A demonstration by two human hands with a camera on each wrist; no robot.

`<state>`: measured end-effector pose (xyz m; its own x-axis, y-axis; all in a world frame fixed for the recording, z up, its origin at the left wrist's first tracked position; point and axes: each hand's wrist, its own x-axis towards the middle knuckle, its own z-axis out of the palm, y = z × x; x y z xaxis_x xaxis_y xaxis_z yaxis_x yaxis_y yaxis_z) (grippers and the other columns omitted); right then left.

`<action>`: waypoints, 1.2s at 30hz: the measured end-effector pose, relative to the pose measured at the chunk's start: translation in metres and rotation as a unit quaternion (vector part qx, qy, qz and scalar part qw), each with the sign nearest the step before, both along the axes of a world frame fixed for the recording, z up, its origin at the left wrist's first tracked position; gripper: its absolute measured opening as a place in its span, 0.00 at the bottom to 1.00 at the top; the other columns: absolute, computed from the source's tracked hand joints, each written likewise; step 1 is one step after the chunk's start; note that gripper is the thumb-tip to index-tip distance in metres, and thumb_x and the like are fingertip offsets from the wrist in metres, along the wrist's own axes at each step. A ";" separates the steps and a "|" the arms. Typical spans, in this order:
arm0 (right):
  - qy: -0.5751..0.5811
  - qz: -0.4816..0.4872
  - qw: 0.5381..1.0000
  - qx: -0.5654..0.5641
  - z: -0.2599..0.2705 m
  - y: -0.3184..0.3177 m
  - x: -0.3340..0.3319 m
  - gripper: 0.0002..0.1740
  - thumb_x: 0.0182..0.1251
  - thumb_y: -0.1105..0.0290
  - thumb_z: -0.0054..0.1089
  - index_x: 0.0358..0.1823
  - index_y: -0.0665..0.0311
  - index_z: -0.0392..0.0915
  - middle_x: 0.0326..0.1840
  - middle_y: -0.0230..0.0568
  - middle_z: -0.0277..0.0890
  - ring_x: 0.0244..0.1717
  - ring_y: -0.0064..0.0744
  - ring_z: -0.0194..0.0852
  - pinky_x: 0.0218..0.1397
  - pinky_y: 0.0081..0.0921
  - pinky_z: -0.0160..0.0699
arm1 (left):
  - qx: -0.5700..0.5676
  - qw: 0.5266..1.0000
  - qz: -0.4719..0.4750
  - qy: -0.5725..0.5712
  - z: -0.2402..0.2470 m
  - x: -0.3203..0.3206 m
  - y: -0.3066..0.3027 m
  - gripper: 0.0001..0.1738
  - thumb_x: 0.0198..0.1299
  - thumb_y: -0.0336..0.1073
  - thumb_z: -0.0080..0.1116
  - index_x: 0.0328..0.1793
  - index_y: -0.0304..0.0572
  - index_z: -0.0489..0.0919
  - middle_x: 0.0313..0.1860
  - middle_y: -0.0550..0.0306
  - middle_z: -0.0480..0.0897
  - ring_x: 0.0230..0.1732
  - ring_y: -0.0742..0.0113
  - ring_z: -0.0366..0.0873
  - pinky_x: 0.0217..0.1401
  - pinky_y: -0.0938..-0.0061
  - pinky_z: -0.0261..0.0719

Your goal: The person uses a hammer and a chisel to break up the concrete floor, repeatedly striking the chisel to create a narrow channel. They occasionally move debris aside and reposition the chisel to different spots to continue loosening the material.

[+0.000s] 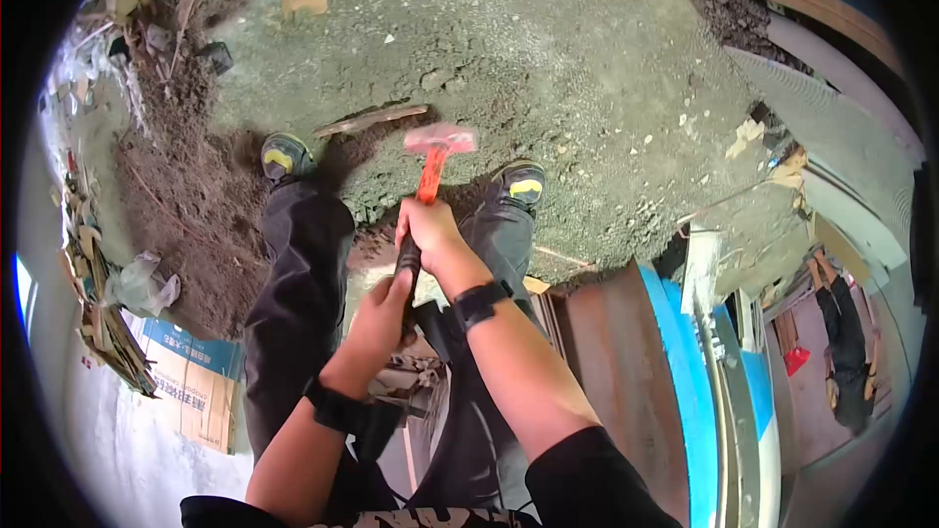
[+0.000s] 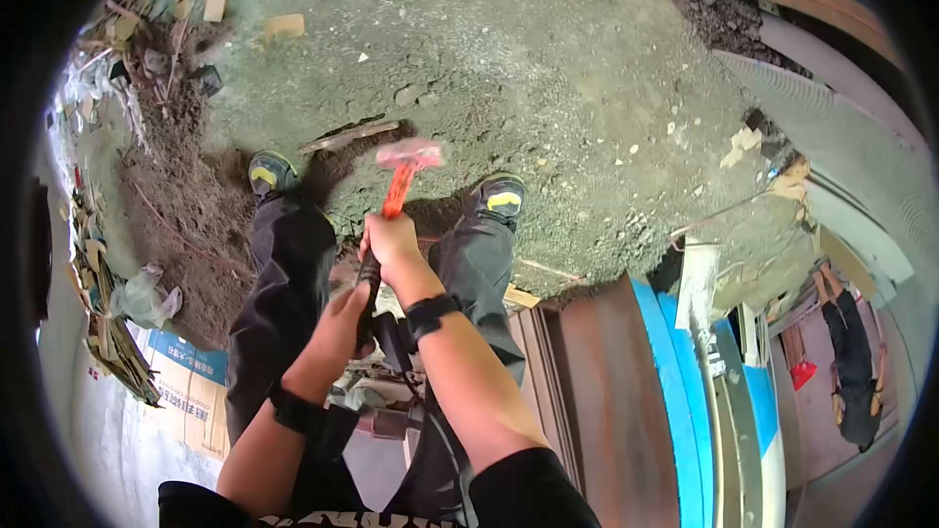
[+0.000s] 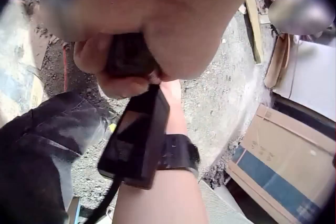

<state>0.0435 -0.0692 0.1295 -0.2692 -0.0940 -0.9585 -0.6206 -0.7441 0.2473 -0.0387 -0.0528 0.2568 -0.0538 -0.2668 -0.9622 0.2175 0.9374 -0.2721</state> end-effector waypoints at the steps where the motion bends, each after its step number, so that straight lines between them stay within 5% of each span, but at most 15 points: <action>1: 0.034 -0.015 0.999 0.002 0.002 -0.010 0.002 0.06 0.55 0.73 0.51 0.23 0.65 0.67 0.15 0.36 0.64 0.16 0.30 0.65 0.21 0.27 0.69 | 0.002 1.000 0.009 0.009 0.009 0.008 -0.005 0.19 0.66 0.51 0.41 0.42 0.41 0.70 0.19 0.63 0.69 0.14 0.75 0.68 0.12 0.80 0.63; 6: -0.146 0.051 0.987 0.042 0.035 -0.030 0.108 0.06 0.55 0.74 0.52 0.22 0.65 0.68 0.16 0.37 0.65 0.15 0.29 0.64 0.19 0.27 0.69 | 0.042 0.986 0.020 -0.160 0.018 0.072 -0.015 0.23 0.65 0.53 0.44 0.43 0.37 0.72 0.21 0.61 0.71 0.14 0.74 0.67 0.18 0.79 0.64; 10: -0.183 -0.215 0.959 -0.019 0.040 -0.007 0.181 0.07 0.57 0.74 0.50 0.23 0.62 0.64 0.17 0.29 0.59 0.16 0.23 0.59 0.20 0.24 0.67 | 0.079 0.957 -0.100 -0.259 -0.004 0.121 0.023 0.27 0.65 0.55 0.42 0.40 0.33 0.72 0.17 0.59 0.69 0.13 0.71 0.68 0.18 0.75 0.67; 12: -0.236 -0.174 0.956 0.014 0.031 0.003 0.188 0.08 0.58 0.74 0.50 0.23 0.61 0.64 0.17 0.30 0.60 0.16 0.21 0.59 0.20 0.25 0.68 | 0.102 0.946 -0.140 -0.273 -0.019 0.125 0.034 0.27 0.65 0.55 0.42 0.40 0.32 0.73 0.17 0.58 0.70 0.12 0.70 0.69 0.18 0.74 0.68; 14: -0.323 0.056 0.945 0.013 0.030 0.029 0.150 0.08 0.59 0.69 0.49 0.25 0.65 0.68 0.18 0.33 0.65 0.19 0.28 0.66 0.24 0.29 0.72 | 0.082 0.964 -0.085 -0.238 -0.038 0.102 0.023 0.26 0.64 0.57 0.42 0.44 0.39 0.73 0.22 0.62 0.74 0.13 0.72 0.69 0.18 0.75 0.69; 15: -0.266 0.164 0.950 0.027 0.019 0.031 0.124 0.09 0.59 0.68 0.48 0.27 0.67 0.71 0.20 0.39 0.70 0.22 0.34 0.70 0.27 0.32 0.74 | 0.007 0.984 0.035 -0.172 -0.044 0.080 0.020 0.26 0.64 0.58 0.40 0.46 0.42 0.73 0.22 0.65 0.73 0.14 0.76 0.67 0.18 0.79 0.68; 17: -0.139 0.307 0.928 0.156 -0.016 0.017 0.054 0.11 0.55 0.69 0.48 0.19 0.67 0.71 0.15 0.43 0.68 0.18 0.36 0.71 0.25 0.34 0.72 | 0.034 0.995 -0.015 -0.095 -0.027 0.029 0.029 0.25 0.65 0.58 0.39 0.41 0.44 0.73 0.19 0.65 0.72 0.13 0.78 0.67 0.13 0.83 0.62; 18: -0.023 0.010 0.998 0.058 -0.016 0.019 0.017 0.11 0.54 0.70 0.49 0.17 0.67 0.69 0.12 0.42 0.66 0.15 0.36 0.69 0.22 0.34 0.70 | 0.154 0.973 -0.174 -0.004 -0.028 0.012 0.021 0.23 0.65 0.57 0.39 0.39 0.45 0.72 0.18 0.63 0.72 0.10 0.76 0.66 0.09 0.82 0.58; 22: 0.023 -0.055 0.997 0.052 0.016 -0.013 -0.003 0.11 0.56 0.73 0.51 0.17 0.66 0.67 0.12 0.39 0.65 0.13 0.34 0.66 0.18 0.30 0.67 | -0.048 0.997 -0.053 -0.022 0.020 0.010 0.025 0.26 0.66 0.56 0.35 0.41 0.39 0.71 0.17 0.60 0.73 0.10 0.73 0.68 0.09 0.78 0.58; 24: 0.081 -0.059 0.994 0.053 0.036 -0.029 0.026 0.14 0.60 0.68 0.52 0.16 0.62 0.67 0.15 0.36 0.67 0.17 0.32 0.68 0.26 0.27 0.67 | -0.031 0.988 -0.151 -0.004 0.032 0.033 0.002 0.27 0.67 0.56 0.33 0.42 0.39 0.71 0.18 0.58 0.74 0.11 0.73 0.70 0.08 0.78 0.59; 26: 0.013 -0.027 0.998 0.056 0.051 -0.035 0.057 0.14 0.60 0.67 0.52 0.17 0.62 0.68 0.14 0.36 0.67 0.17 0.31 0.68 0.25 0.27 0.67 | 0.033 0.990 -0.080 -0.109 0.057 0.052 0.010 0.30 0.66 0.58 0.34 0.36 0.36 0.73 0.15 0.58 0.74 0.11 0.69 0.72 0.09 0.77 0.63; 28: -0.067 0.043 0.992 0.101 0.055 -0.045 0.097 0.12 0.59 0.67 0.52 0.20 0.64 0.70 0.14 0.36 0.68 0.16 0.29 0.67 0.25 0.26 0.67 | 0.052 0.966 -0.213 -0.134 0.045 0.044 -0.002 0.33 0.66 0.58 0.35 0.26 0.36 0.75 0.13 0.54 0.73 0.12 0.64 0.72 0.12 0.71 0.67; 30: -0.157 0.114 0.975 0.104 0.046 -0.047 0.130 0.14 0.59 0.65 0.51 0.19 0.64 0.70 0.14 0.37 0.69 0.15 0.29 0.68 0.23 0.26 0.66 | 0.305 0.836 -0.420 -0.177 0.014 0.023 -0.009 0.22 0.60 0.52 0.47 0.41 0.39 0.78 0.21 0.40 0.77 0.24 0.43 0.76 0.25 0.62 0.76; 34: -0.289 0.057 0.953 0.077 0.009 -0.031 0.166 0.09 0.58 0.70 0.55 0.33 0.67 0.67 0.15 0.38 0.67 0.15 0.32 0.68 0.17 0.28 0.66 | 0.330 0.758 -0.561 0.039 -0.059 -0.001 0.020 0.23 0.57 0.52 0.50 0.28 0.37 0.76 0.23 0.41 0.78 0.30 0.45 0.78 0.32 0.57 0.75; 36: -0.256 0.024 0.966 0.037 0.000 -0.029 0.177 0.12 0.57 0.74 0.55 0.38 0.67 0.63 0.17 0.39 0.66 0.14 0.32 0.68 0.16 0.28 0.67 | 0.358 0.733 -0.572 0.085 -0.119 -0.015 0.028 0.19 0.56 0.48 0.52 0.37 0.37 0.75 0.31 0.42 0.79 0.31 0.42 0.77 0.35 0.55 0.76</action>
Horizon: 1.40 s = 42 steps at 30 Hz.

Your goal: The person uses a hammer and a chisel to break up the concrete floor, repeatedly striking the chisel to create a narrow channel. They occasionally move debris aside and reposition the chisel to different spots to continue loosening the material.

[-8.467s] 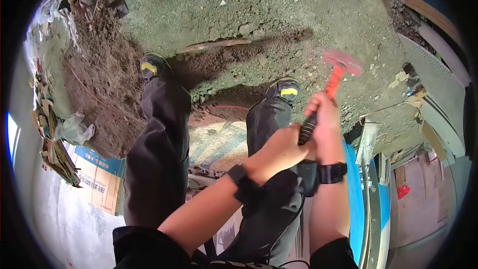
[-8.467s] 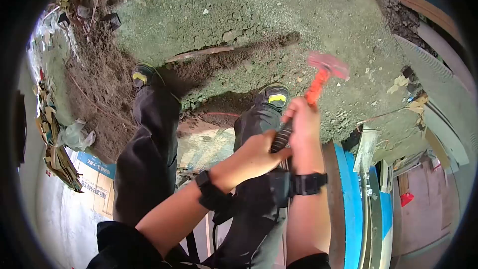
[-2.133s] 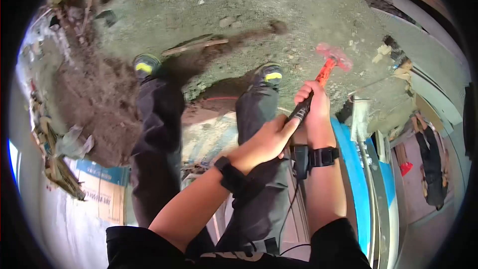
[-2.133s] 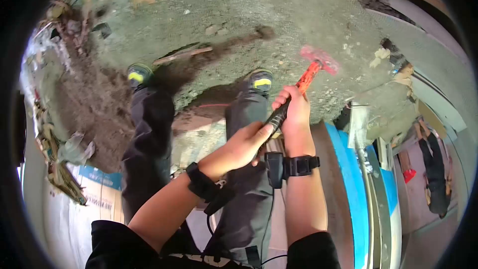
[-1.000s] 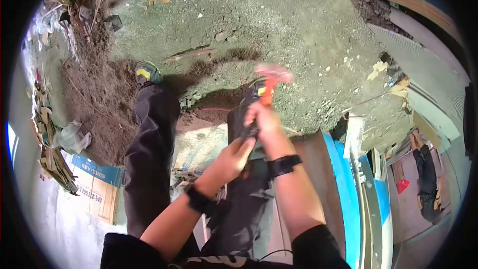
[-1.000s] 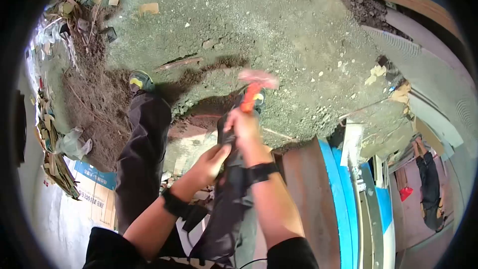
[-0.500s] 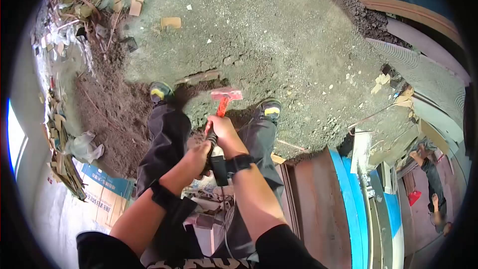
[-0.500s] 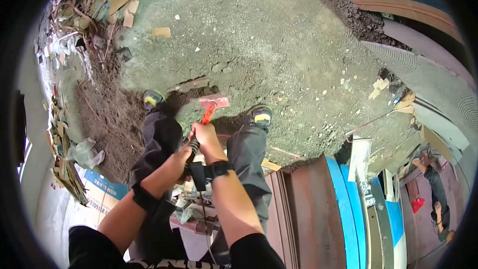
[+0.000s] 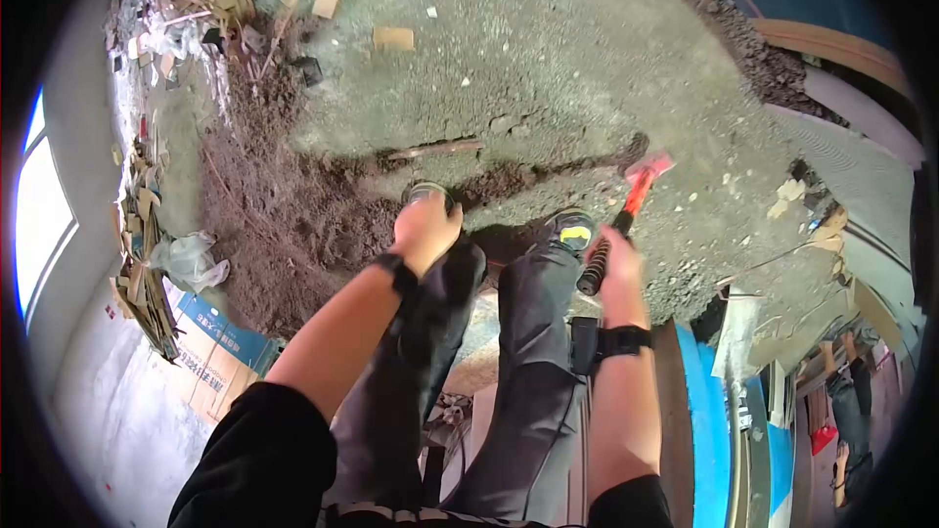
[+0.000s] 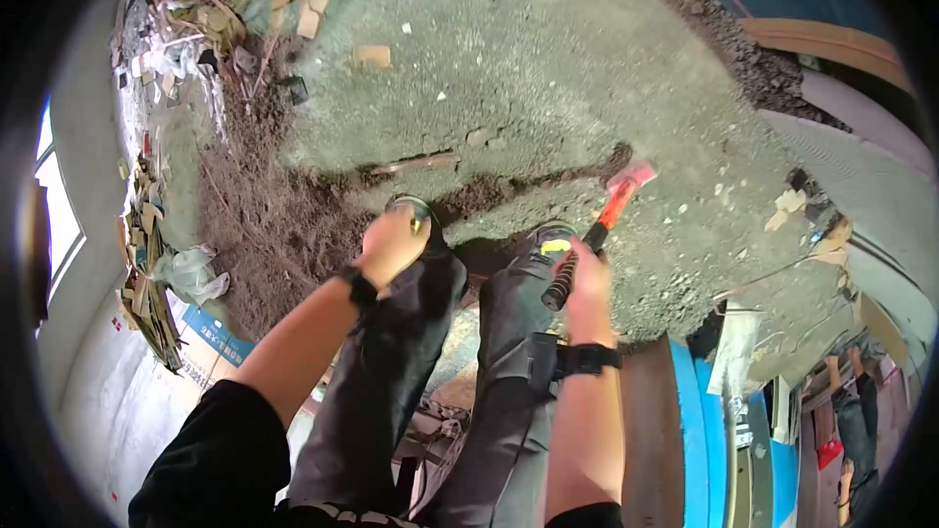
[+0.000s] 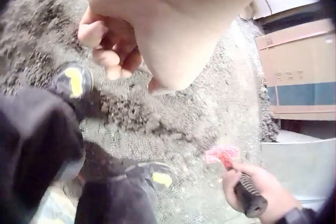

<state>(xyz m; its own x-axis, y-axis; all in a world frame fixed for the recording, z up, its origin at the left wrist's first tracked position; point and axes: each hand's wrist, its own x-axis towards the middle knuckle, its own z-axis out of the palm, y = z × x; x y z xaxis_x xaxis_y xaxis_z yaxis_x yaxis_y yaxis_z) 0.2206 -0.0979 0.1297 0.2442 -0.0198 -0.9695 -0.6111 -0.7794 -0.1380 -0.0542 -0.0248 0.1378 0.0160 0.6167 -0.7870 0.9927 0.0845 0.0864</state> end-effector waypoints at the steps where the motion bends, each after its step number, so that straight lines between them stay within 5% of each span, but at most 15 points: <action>1: 0.022 -0.041 0.999 0.012 0.011 0.006 -0.002 0.15 0.57 0.75 0.56 0.43 0.67 0.62 0.24 0.41 0.69 0.14 0.31 0.67 0.15 0.27 0.68 | 0.004 1.000 0.003 0.010 -0.025 -0.003 0.006 0.20 0.54 0.46 0.52 0.42 0.36 0.72 0.36 0.41 0.78 0.36 0.44 0.77 0.38 0.56 0.76; 4: -0.031 0.128 0.991 -0.002 0.039 0.002 -0.005 0.29 0.56 0.74 0.59 0.58 0.64 0.57 0.33 0.43 0.70 0.14 0.29 0.68 0.15 0.27 0.68 | 0.095 0.994 -0.054 -0.016 -0.092 -0.008 0.010 0.21 0.49 0.38 0.56 0.48 0.37 0.68 0.43 0.42 0.72 0.41 0.46 0.76 0.40 0.58 0.77; 6: -0.083 0.236 0.966 -0.073 0.066 0.007 -0.004 0.42 0.55 0.75 0.58 0.69 0.58 0.45 0.38 0.49 0.70 0.23 0.41 0.75 0.24 0.36 0.75 | 0.131 0.991 -0.021 -0.011 -0.104 -0.006 0.017 0.18 0.48 0.35 0.56 0.46 0.40 0.68 0.42 0.44 0.72 0.40 0.48 0.76 0.40 0.59 0.78; 7: -0.212 0.467 0.858 -0.021 0.068 -0.001 0.002 0.44 0.54 0.76 0.57 0.70 0.57 0.43 0.39 0.53 0.70 0.30 0.48 0.75 0.32 0.40 0.75 | 0.142 0.989 -0.028 -0.015 -0.114 -0.009 0.014 0.16 0.49 0.33 0.55 0.45 0.41 0.68 0.42 0.45 0.74 0.40 0.49 0.78 0.38 0.60 0.78; 8: -0.319 0.662 0.677 0.035 0.064 -0.002 0.008 0.46 0.52 0.77 0.56 0.71 0.56 0.40 0.41 0.57 0.71 0.37 0.56 0.75 0.39 0.44 0.75 | 0.146 0.989 -0.023 -0.019 -0.126 -0.010 0.013 0.16 0.49 0.33 0.55 0.45 0.41 0.68 0.42 0.45 0.74 0.40 0.49 0.78 0.38 0.60 0.78; 9: -0.258 0.674 0.692 -0.029 0.068 0.013 0.012 0.43 0.50 0.78 0.54 0.70 0.59 0.46 0.45 0.62 0.70 0.47 0.63 0.69 0.50 0.46 0.70 | 0.118 0.992 -0.040 -0.035 -0.137 -0.012 0.010 0.15 0.49 0.33 0.54 0.44 0.41 0.69 0.40 0.46 0.75 0.39 0.50 0.78 0.36 0.60 0.79; 12: -0.244 0.664 0.705 -0.046 0.067 0.022 0.037 0.32 0.50 0.77 0.56 0.61 0.63 0.64 0.45 0.60 0.73 0.46 0.57 0.72 0.49 0.41 0.72 | 0.082 0.994 -0.042 -0.066 -0.156 -0.014 0.003 0.15 0.51 0.37 0.55 0.43 0.40 0.70 0.35 0.48 0.78 0.37 0.50 0.78 0.34 0.61 0.78; 18: -0.282 0.720 0.633 0.027 0.062 0.024 0.044 0.28 0.50 0.78 0.56 0.57 0.66 0.67 0.38 0.58 0.76 0.39 0.55 0.77 0.43 0.38 0.74 | 0.201 0.955 -0.201 -0.088 -0.163 -0.018 0.024 0.10 0.51 0.36 0.51 0.36 0.42 0.80 0.39 0.57 0.73 0.45 0.60 0.70 0.47 0.67 0.68; 19: -0.242 0.684 0.688 -0.012 0.071 0.042 0.036 0.28 0.49 0.78 0.57 0.56 0.66 0.68 0.35 0.56 0.76 0.35 0.50 0.77 0.40 0.34 0.74 | 0.216 0.947 -0.199 -0.130 -0.168 -0.022 0.027 0.10 0.49 0.39 0.55 0.35 0.43 0.79 0.38 0.58 0.72 0.45 0.61 0.70 0.47 0.67 0.68; 22: -0.239 0.690 0.682 -0.045 0.061 0.035 0.075 0.23 0.47 0.79 0.56 0.49 0.70 0.72 0.25 0.46 0.73 0.24 0.29 0.71 0.31 0.26 0.71 | 0.245 0.909 -0.220 -0.256 -0.181 -0.033 0.030 0.10 0.45 0.40 0.58 0.32 0.44 0.78 0.36 0.60 0.71 0.43 0.63 0.70 0.47 0.69 0.67; 30: -0.245 0.715 0.649 -0.080 0.066 0.099 0.100 0.22 0.35 0.79 0.61 0.39 0.69 0.75 0.20 0.36 0.70 0.21 0.24 0.68 0.23 0.22 0.66 | 0.244 0.873 -0.135 -0.399 -0.155 -0.064 0.005 0.13 0.48 0.41 0.57 0.29 0.40 0.71 0.29 0.55 0.70 0.21 0.57 0.73 0.24 0.66 0.74; 32: -0.239 0.814 0.529 -0.024 0.071 0.131 0.100 0.23 0.33 0.77 0.63 0.39 0.66 0.78 0.20 0.39 0.73 0.22 0.28 0.71 0.27 0.25 0.68 | 0.214 0.888 -0.148 -0.379 -0.135 -0.077 0.002 0.15 0.50 0.44 0.57 0.30 0.40 0.71 0.25 0.54 0.73 0.21 0.55 0.76 0.21 0.64 0.74; 34: -0.247 0.839 0.483 0.035 0.066 0.142 0.109 0.24 0.32 0.76 0.63 0.40 0.62 0.78 0.23 0.44 0.76 0.26 0.39 0.76 0.32 0.31 0.73 | 0.207 0.907 -0.115 -0.347 -0.099 -0.087 0.000 0.15 0.53 0.48 0.57 0.28 0.44 0.73 0.18 0.56 0.75 0.19 0.55 0.76 0.20 0.64 0.73; 36: -0.292 0.899 0.326 0.030 0.068 0.149 0.095 0.25 0.32 0.75 0.62 0.41 0.59 0.79 0.29 0.48 0.78 0.33 0.47 0.78 0.39 0.35 0.76 | 0.214 0.916 -0.081 -0.331 -0.062 -0.107 -0.004 0.15 0.56 0.45 0.55 0.23 0.44 0.73 0.14 0.57 0.73 0.17 0.57 0.75 0.19 0.65 0.71; 42: -0.268 0.909 0.309 -0.081 0.071 0.157 0.054 0.27 0.31 0.73 0.63 0.43 0.57 0.80 0.36 0.47 0.79 0.39 0.46 0.78 0.44 0.34 0.77 | 0.408 0.825 0.159 -0.358 0.045 -0.199 -0.024 0.13 0.56 0.25 0.53 0.19 0.37 0.67 0.13 0.58 0.65 0.13 0.63 0.62 0.17 0.70 0.59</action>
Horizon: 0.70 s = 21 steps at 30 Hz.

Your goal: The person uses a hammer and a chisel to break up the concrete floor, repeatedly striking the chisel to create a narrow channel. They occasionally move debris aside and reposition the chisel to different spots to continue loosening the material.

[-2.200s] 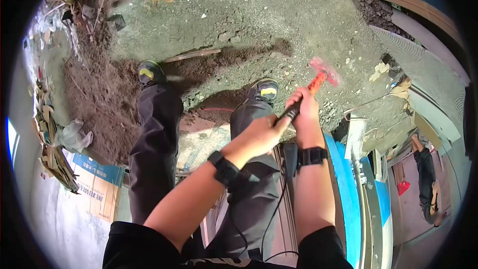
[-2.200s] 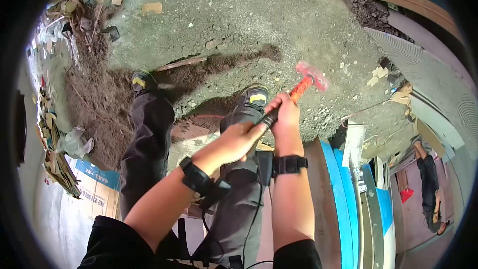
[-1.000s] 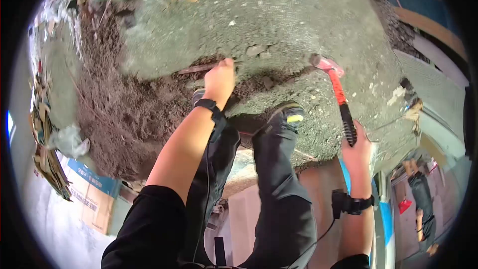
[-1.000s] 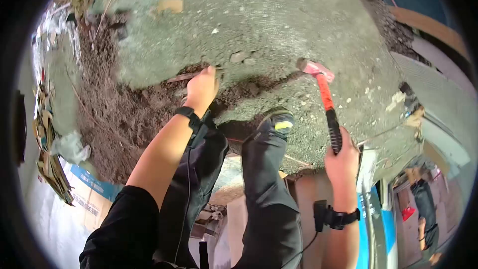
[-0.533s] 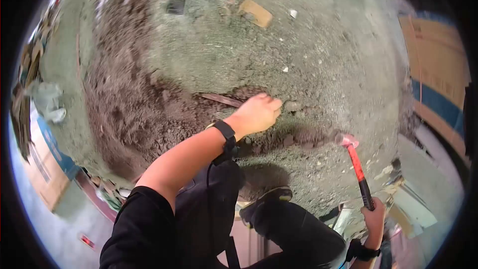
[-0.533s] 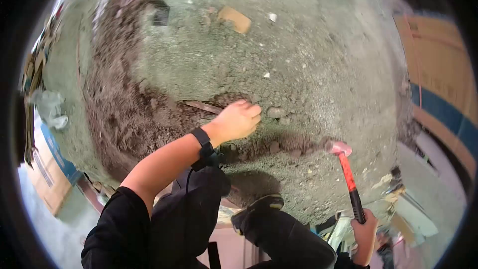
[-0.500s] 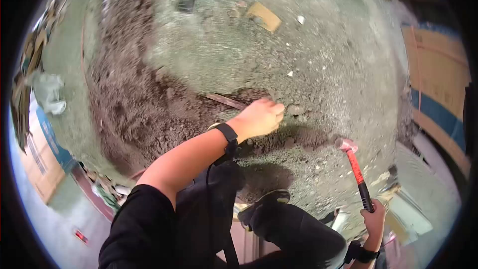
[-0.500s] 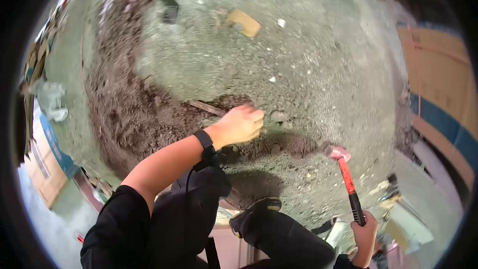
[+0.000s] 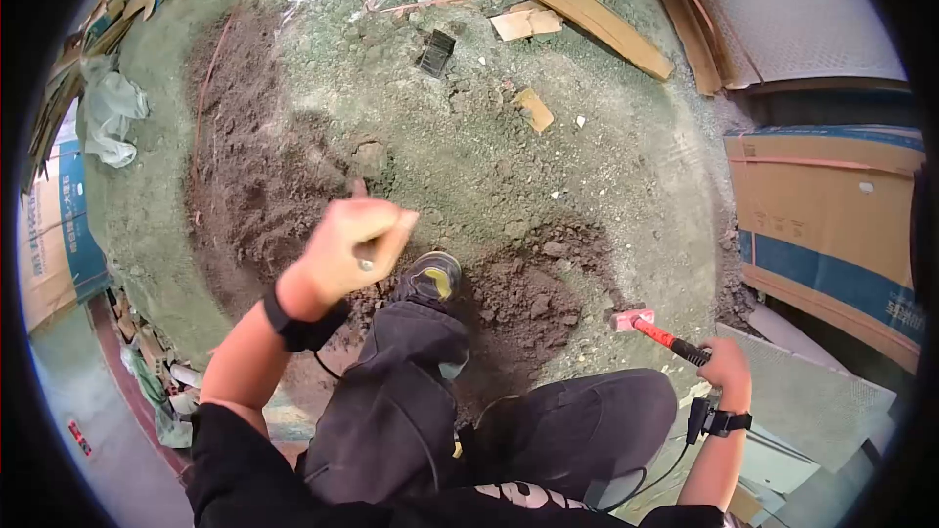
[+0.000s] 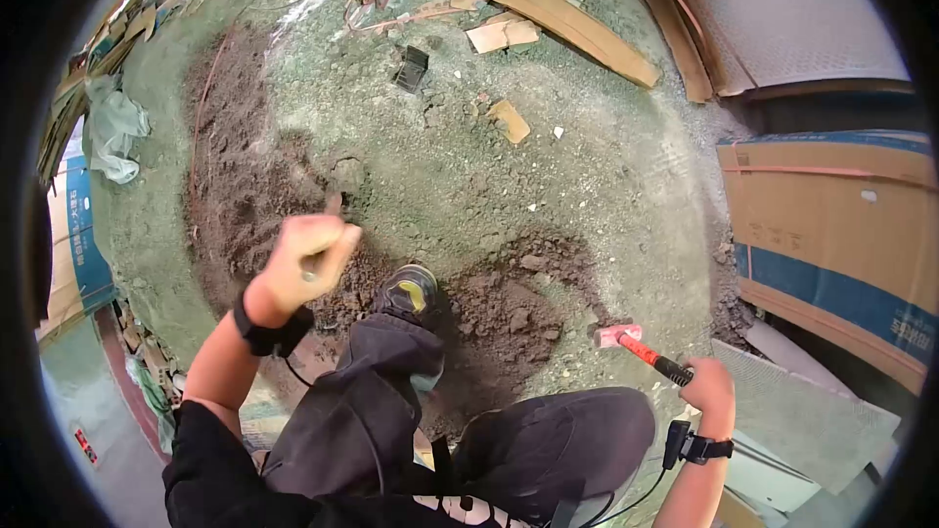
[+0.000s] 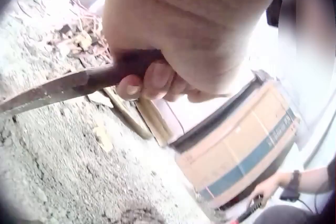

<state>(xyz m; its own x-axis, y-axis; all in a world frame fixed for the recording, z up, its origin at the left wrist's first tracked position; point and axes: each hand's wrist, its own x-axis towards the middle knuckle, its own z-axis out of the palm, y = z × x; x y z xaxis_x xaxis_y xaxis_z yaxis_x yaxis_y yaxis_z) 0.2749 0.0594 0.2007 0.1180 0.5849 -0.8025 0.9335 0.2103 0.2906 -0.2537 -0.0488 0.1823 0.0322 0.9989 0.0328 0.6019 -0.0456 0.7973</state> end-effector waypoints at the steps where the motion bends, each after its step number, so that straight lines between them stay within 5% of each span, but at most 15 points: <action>1: 0.005 -0.054 0.999 0.002 -0.007 0.004 0.007 0.26 0.30 0.72 0.64 0.41 0.56 0.81 0.36 0.47 0.79 0.41 0.47 0.78 0.45 0.35 0.77 | 0.046 0.997 0.050 -0.027 -0.003 -0.015 -0.008 0.15 0.59 0.26 0.50 0.19 0.37 0.64 0.13 0.60 0.62 0.13 0.66 0.59 0.17 0.71 0.56; 3: 0.007 -0.013 1.000 -0.004 -0.007 0.012 0.010 0.25 0.30 0.72 0.64 0.40 0.56 0.81 0.37 0.47 0.79 0.41 0.46 0.78 0.46 0.34 0.77 | 0.152 0.955 0.209 -0.143 -0.006 -0.019 -0.026 0.19 0.64 0.29 0.46 0.18 0.38 0.61 0.11 0.62 0.58 0.13 0.71 0.54 0.16 0.73 0.51; 5: -0.003 0.013 1.000 0.009 -0.009 0.013 0.005 0.24 0.29 0.71 0.66 0.38 0.54 0.82 0.37 0.48 0.79 0.42 0.45 0.78 0.47 0.33 0.77 | 0.238 0.844 0.357 -0.322 0.011 -0.012 -0.038 0.22 0.68 0.35 0.38 0.17 0.45 0.58 0.12 0.67 0.57 0.13 0.77 0.51 0.19 0.79 0.51; 6: 0.006 0.005 1.000 0.009 -0.013 0.011 0.005 0.24 0.29 0.71 0.66 0.38 0.54 0.82 0.37 0.48 0.79 0.42 0.45 0.78 0.47 0.33 0.77 | 0.239 0.850 0.348 -0.316 0.017 -0.009 -0.040 0.22 0.68 0.35 0.38 0.17 0.45 0.58 0.12 0.67 0.57 0.13 0.77 0.51 0.19 0.79 0.51; 9: -0.008 0.062 0.998 0.025 -0.017 0.004 0.013 0.25 0.28 0.71 0.66 0.38 0.53 0.82 0.37 0.47 0.79 0.42 0.45 0.77 0.47 0.34 0.76 | 0.330 0.863 0.114 -0.366 0.020 0.003 -0.037 0.23 0.68 0.34 0.39 0.16 0.41 0.56 0.11 0.64 0.55 0.12 0.74 0.50 0.15 0.75 0.52; 10: -0.013 0.062 0.998 0.023 -0.012 0.002 0.007 0.25 0.28 0.71 0.66 0.38 0.53 0.82 0.37 0.47 0.79 0.42 0.45 0.77 0.47 0.34 0.76 | 0.277 0.893 0.133 -0.330 0.016 0.008 -0.036 0.22 0.66 0.31 0.39 0.16 0.40 0.55 0.11 0.62 0.57 0.12 0.72 0.53 0.16 0.74 0.54; 15: -0.009 0.058 0.998 0.027 -0.009 0.002 0.006 0.22 0.34 0.71 0.62 0.39 0.53 0.82 0.36 0.47 0.79 0.40 0.46 0.78 0.46 0.35 0.77 | 0.234 0.865 0.171 -0.409 -0.010 0.020 -0.034 0.18 0.65 0.27 0.36 0.19 0.39 0.59 0.12 0.61 0.61 0.12 0.72 0.55 0.15 0.74 0.55; 18: -0.009 0.046 0.998 0.031 -0.007 -0.013 0.015 0.20 0.33 0.72 0.61 0.35 0.53 0.82 0.35 0.47 0.79 0.39 0.46 0.78 0.44 0.37 0.77 | 0.286 0.839 0.164 -0.433 -0.007 -0.014 -0.048 0.21 0.67 0.30 0.35 0.17 0.44 0.58 0.11 0.64 0.57 0.11 0.76 0.51 0.14 0.75 0.52; 21: -0.005 0.043 0.998 0.045 -0.002 -0.016 0.020 0.21 0.33 0.71 0.62 0.37 0.53 0.82 0.34 0.45 0.79 0.39 0.47 0.78 0.43 0.37 0.77 | 0.195 0.854 0.226 -0.426 -0.018 -0.051 -0.050 0.23 0.69 0.36 0.37 0.16 0.47 0.54 0.10 0.66 0.54 0.12 0.76 0.45 0.18 0.76 0.50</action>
